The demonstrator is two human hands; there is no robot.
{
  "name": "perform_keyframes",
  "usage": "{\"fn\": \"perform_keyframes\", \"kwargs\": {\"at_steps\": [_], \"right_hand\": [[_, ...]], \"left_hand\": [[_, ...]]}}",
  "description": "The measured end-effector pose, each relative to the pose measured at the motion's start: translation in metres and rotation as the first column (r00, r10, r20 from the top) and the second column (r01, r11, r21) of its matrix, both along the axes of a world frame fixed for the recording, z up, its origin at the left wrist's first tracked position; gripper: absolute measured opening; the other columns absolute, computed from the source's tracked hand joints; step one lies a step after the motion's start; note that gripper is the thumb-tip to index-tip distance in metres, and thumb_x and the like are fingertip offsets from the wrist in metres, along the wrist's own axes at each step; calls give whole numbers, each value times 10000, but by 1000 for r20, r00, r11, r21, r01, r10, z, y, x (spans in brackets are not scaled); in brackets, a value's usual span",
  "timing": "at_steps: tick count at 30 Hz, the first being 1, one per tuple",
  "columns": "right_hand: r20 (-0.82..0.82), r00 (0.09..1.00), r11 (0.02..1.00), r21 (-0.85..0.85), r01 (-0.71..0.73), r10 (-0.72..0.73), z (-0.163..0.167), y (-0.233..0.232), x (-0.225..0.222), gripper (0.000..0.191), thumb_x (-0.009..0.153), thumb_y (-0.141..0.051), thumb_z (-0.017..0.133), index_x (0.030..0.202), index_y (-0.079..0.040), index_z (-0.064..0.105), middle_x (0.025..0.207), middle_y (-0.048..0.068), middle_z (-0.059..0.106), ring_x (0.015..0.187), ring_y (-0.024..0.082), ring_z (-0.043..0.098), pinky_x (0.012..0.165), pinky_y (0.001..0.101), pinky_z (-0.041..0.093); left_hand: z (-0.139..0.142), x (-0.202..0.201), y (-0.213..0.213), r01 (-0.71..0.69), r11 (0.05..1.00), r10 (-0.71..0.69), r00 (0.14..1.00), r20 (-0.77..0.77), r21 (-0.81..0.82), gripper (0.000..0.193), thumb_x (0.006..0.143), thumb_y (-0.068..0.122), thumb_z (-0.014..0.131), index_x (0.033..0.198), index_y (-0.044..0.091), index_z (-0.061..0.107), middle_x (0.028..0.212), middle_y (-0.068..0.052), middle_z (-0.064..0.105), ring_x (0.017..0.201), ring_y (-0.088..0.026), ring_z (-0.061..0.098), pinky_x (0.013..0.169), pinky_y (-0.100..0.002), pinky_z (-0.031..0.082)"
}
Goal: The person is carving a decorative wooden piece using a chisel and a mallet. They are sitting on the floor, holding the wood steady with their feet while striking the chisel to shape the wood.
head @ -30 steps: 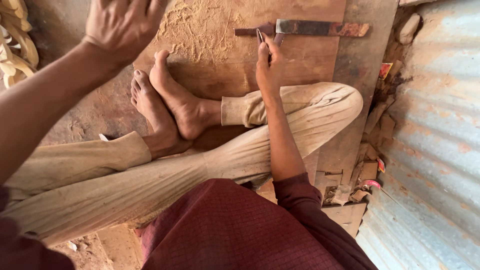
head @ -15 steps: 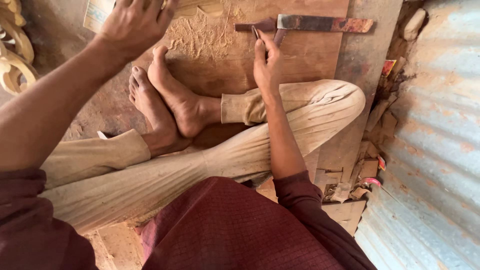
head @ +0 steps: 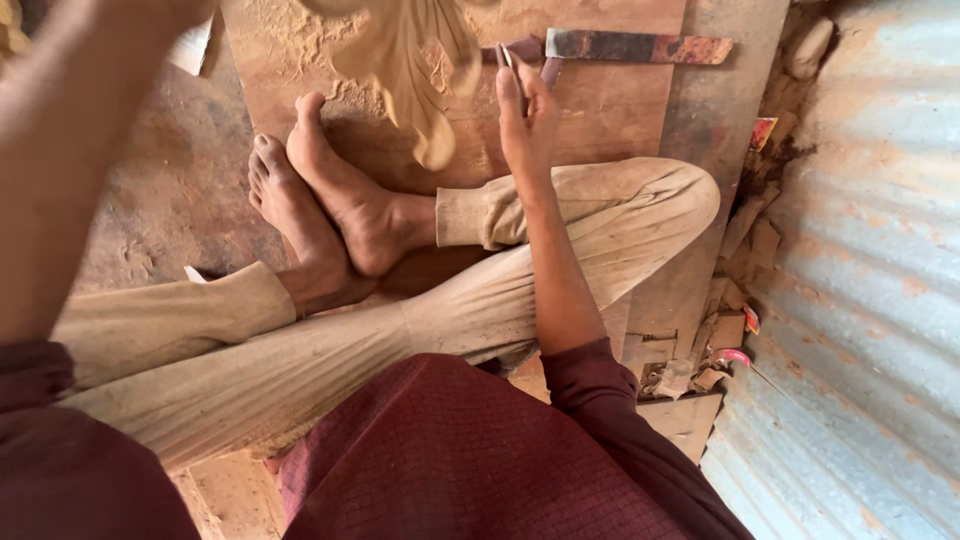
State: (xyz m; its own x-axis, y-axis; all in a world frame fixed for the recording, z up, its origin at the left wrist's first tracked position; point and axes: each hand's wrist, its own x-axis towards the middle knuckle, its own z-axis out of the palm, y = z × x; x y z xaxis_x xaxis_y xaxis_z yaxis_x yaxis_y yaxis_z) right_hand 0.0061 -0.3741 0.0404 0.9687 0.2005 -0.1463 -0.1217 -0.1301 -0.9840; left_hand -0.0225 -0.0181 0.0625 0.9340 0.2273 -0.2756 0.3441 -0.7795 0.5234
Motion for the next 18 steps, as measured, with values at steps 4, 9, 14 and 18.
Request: {"fn": "perform_keyframes", "kwargs": {"at_steps": [4,9,14,18], "right_hand": [[-140,990,975,222,10,21,7,-2,-2,434,1120,-440,570,825,-129,506,686,-92,354,563,27,340,518,253,236],[-88,993,995,67,-78,84,-1,-2,-4,399,1083,-437,572,1171,-69,699,722,-102,397,585,16,344,519,243,254],[72,991,991,-73,-109,114,-10,3,1,411,1128,-390,589,1216,-20,744,866,-45,523,794,61,469,727,266,387],[81,988,992,-15,-128,129,-8,5,1,443,1100,-356,598,1341,7,676,1105,29,742,990,75,658,888,264,532]], "left_hand": [[-21,2,-4,-177,965,169,984,-57,-192,330,854,238,701,1129,55,697,932,-79,724,808,-197,695,657,-343,576],[-30,-9,-11,-280,894,255,960,-119,-349,339,864,293,726,1108,58,708,939,-71,727,833,-210,700,683,-369,577],[-16,-23,1,153,984,-140,980,-138,90,482,779,365,847,1104,27,737,948,-131,719,840,-284,686,691,-437,554],[-30,-21,7,623,704,-509,778,-369,341,261,955,252,704,886,26,814,793,-145,758,827,-274,732,871,-435,553]]}}
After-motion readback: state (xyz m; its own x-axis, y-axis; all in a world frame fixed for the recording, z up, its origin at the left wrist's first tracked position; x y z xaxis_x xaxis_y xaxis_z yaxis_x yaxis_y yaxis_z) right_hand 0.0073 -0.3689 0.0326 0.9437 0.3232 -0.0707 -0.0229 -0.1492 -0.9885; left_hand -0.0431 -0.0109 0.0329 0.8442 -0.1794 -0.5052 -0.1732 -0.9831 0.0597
